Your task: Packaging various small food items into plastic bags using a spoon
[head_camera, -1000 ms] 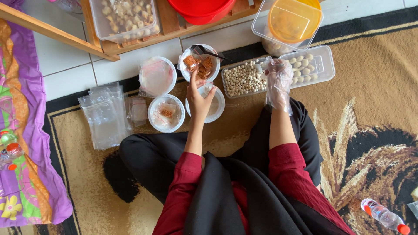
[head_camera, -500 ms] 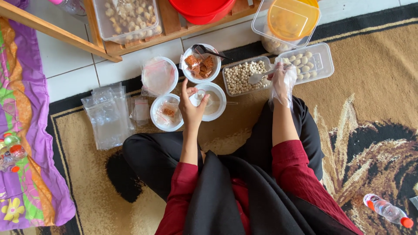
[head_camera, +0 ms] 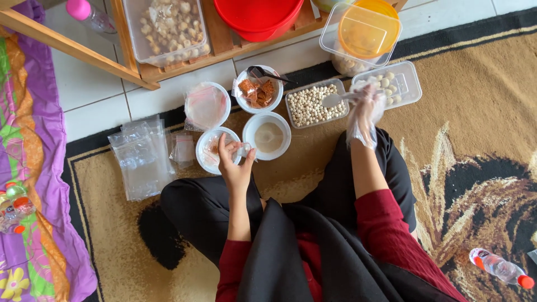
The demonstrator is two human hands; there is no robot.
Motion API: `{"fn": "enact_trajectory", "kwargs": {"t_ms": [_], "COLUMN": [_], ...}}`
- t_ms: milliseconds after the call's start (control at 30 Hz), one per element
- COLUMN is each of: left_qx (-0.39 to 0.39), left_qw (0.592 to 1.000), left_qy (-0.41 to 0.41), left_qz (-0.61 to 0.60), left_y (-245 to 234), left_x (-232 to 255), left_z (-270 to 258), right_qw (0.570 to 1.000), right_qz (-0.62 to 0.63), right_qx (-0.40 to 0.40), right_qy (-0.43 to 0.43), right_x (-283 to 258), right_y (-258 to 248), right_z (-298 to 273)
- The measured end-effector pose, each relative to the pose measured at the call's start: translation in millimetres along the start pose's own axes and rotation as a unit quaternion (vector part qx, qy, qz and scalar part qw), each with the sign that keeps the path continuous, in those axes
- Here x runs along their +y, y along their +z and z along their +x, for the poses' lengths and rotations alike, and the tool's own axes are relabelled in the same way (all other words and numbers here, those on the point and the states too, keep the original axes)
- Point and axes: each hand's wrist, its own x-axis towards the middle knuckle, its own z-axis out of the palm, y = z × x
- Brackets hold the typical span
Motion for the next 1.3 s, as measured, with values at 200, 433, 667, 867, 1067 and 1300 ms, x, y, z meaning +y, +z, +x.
{"fn": "enact_trajectory", "kwargs": {"t_ms": [200, 433, 667, 867, 1067, 1300], "left_qx": [0.019, 0.03, 0.023, 0.03, 0.051, 0.059], "left_qw": [0.999, 0.999, 0.999, 0.999, 0.998, 0.998], "left_qy": [-0.016, -0.003, -0.011, -0.012, -0.016, -0.022], "left_qz": [-0.027, -0.04, -0.033, -0.027, -0.025, -0.018], "left_y": [-42.0, -57.0, -80.1, -100.9, -112.9, -123.9], "left_x": [7.7, 23.3, 31.6, 25.0, 24.7, 19.7], "left_z": [-2.3, -15.2, -27.6, -36.1, -43.0, -44.5], "right_qw": [0.919, 0.862, 0.846, 0.776, 0.512, 0.57], "right_qz": [-0.258, -0.361, -0.407, -0.486, -0.704, -0.745], "right_qx": [-0.029, -0.354, -0.337, -0.395, -0.472, -0.332], "right_qy": [-0.297, -0.029, -0.072, -0.07, -0.144, -0.096], "right_x": [-113.0, -49.7, -119.8, -91.2, -116.7, -48.2], "right_y": [-17.9, -19.4, -15.5, -22.2, 29.4, 16.1], "right_z": [26.9, 145.8, 50.6, 28.4, -27.4, 20.3]}}
